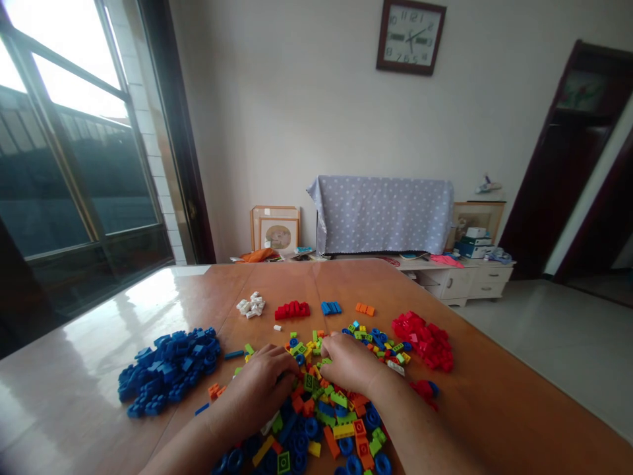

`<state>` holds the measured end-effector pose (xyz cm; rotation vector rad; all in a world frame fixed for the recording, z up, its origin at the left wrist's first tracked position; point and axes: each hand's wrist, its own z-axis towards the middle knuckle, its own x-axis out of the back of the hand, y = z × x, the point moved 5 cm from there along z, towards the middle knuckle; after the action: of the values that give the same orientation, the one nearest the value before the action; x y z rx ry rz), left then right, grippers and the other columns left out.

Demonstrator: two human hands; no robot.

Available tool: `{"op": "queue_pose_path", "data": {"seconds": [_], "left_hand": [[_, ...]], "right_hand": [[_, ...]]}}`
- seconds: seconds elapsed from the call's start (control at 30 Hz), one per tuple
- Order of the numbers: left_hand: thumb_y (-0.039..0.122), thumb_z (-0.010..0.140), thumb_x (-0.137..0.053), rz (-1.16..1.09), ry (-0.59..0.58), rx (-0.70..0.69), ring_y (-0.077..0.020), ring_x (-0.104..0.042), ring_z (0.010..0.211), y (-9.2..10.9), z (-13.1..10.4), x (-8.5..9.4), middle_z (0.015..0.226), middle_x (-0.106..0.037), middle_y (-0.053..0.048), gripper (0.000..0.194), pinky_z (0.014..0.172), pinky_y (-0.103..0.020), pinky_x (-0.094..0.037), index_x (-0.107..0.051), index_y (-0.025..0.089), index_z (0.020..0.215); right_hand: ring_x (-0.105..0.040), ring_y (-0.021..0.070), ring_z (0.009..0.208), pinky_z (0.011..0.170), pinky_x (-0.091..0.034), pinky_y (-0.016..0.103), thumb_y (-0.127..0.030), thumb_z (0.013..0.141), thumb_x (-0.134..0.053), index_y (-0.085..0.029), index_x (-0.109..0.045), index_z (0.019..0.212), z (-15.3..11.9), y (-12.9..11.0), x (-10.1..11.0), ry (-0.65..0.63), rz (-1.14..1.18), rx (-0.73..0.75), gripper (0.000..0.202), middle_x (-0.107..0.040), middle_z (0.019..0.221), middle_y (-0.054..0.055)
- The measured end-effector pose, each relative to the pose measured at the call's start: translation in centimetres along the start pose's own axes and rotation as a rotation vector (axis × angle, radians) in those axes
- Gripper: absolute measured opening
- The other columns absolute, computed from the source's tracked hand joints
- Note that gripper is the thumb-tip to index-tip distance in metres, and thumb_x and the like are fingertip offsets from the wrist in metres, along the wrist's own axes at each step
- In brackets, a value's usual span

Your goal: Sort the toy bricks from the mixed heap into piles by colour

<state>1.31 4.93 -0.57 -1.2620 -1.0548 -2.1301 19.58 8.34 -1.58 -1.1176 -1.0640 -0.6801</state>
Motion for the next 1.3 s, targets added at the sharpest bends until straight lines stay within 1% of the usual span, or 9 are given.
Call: {"op": "queue_pose_path", "data": {"seconds": [0.07, 0.23, 0.33, 0.43, 0.6, 0.7, 1.1, 1.3], "left_hand": [[0.019, 0.089, -0.05, 0.002, -0.005, -0.002, -0.0212, -0.056, 0.091, 0.0, 0.1, 0.0, 0.089, -0.065, -0.004, 0.018, 0.08, -0.029, -0.043, -0.067, 0.024, 0.085], [0.018, 0.089, -0.05, 0.003, -0.009, -0.01, -0.0211, -0.055, 0.09, 0.0, 0.3, 0.0, 0.088, -0.064, -0.004, 0.018, 0.08, -0.029, -0.042, -0.066, 0.024, 0.085], [0.019, 0.089, -0.051, 0.0, 0.002, -0.003, -0.021, -0.056, 0.09, 0.2, 0.2, 0.2, 0.087, -0.064, -0.003, 0.016, 0.079, -0.029, -0.042, -0.066, 0.024, 0.084], [0.019, 0.09, -0.051, -0.009, -0.004, -0.025, -0.0206, -0.056, 0.09, 1.0, -0.1, 0.4, 0.087, -0.065, -0.003, 0.017, 0.079, -0.029, -0.042, -0.066, 0.025, 0.086], [0.02, 0.09, -0.052, -0.018, -0.021, -0.075, -0.0207, -0.057, 0.091, 3.0, -0.6, 1.1, 0.091, -0.066, -0.004, 0.014, 0.079, -0.03, -0.042, -0.065, 0.024, 0.088], [0.022, 0.09, -0.053, -0.033, -0.026, -0.092, -0.0209, -0.058, 0.089, 3.7, -0.8, 1.4, 0.091, -0.067, -0.004, 0.013, 0.08, -0.031, -0.043, -0.066, 0.024, 0.09], [0.024, 0.091, -0.054, -0.031, -0.016, -0.086, -0.0198, -0.06, 0.089, 3.3, -0.8, 0.8, 0.091, -0.068, -0.003, 0.011, 0.08, -0.03, -0.043, -0.065, 0.024, 0.09], [0.025, 0.092, -0.053, -0.002, -0.009, -0.073, -0.0197, -0.06, 0.087, 2.7, -0.6, 1.0, 0.09, -0.067, -0.003, 0.014, 0.078, -0.03, -0.042, -0.066, 0.023, 0.09]], "right_hand": [[-0.051, 0.0145, 0.073, 0.062, -0.028, 0.025, -0.023, 0.073, -0.066, -0.02, -0.063, 0.078, 0.1, 0.0, 0.0, -0.008, -0.005, -0.005, 0.007, -0.06, 0.084, 0.001], [-0.053, 0.0154, 0.077, 0.064, -0.028, 0.025, -0.017, 0.071, -0.062, -0.019, -0.062, 0.074, 0.3, -0.1, -0.2, 0.014, -0.029, 0.012, 0.004, -0.062, 0.083, 0.002], [-0.051, 0.0146, 0.073, 0.062, -0.027, 0.025, -0.017, 0.071, -0.062, -0.019, -0.061, 0.073, 0.4, 0.0, -0.3, 0.02, -0.04, 0.02, 0.003, -0.061, 0.079, 0.001], [-0.05, 0.0141, 0.069, 0.06, -0.024, 0.026, -0.02, 0.072, -0.062, -0.02, -0.061, 0.073, 0.3, 0.2, -0.4, 0.01, -0.041, 0.012, 0.002, -0.06, 0.076, 0.001], [-0.05, 0.0151, 0.069, 0.059, -0.023, 0.027, -0.022, 0.073, -0.062, -0.02, -0.062, 0.076, 0.5, 0.6, -0.8, -0.007, -0.043, 0.004, 0.003, -0.06, 0.075, 0.001], [-0.05, 0.0154, 0.069, 0.059, -0.023, 0.027, -0.022, 0.073, -0.061, -0.02, -0.062, 0.077, 0.6, 0.7, -1.0, -0.015, -0.033, 0.004, 0.004, -0.061, 0.075, 0.001], [-0.049, 0.0152, 0.068, 0.058, -0.023, 0.027, -0.018, 0.071, -0.061, -0.021, -0.058, 0.077, 0.5, 0.6, -1.0, -0.003, -0.019, 0.017, 0.007, -0.06, 0.073, -0.001], [-0.049, 0.0137, 0.064, 0.056, -0.023, 0.026, -0.021, 0.074, -0.061, -0.02, -0.058, 0.078, 0.6, 1.3, -1.3, 0.004, 0.074, 0.017, 0.005, -0.058, 0.069, -0.002]]}}
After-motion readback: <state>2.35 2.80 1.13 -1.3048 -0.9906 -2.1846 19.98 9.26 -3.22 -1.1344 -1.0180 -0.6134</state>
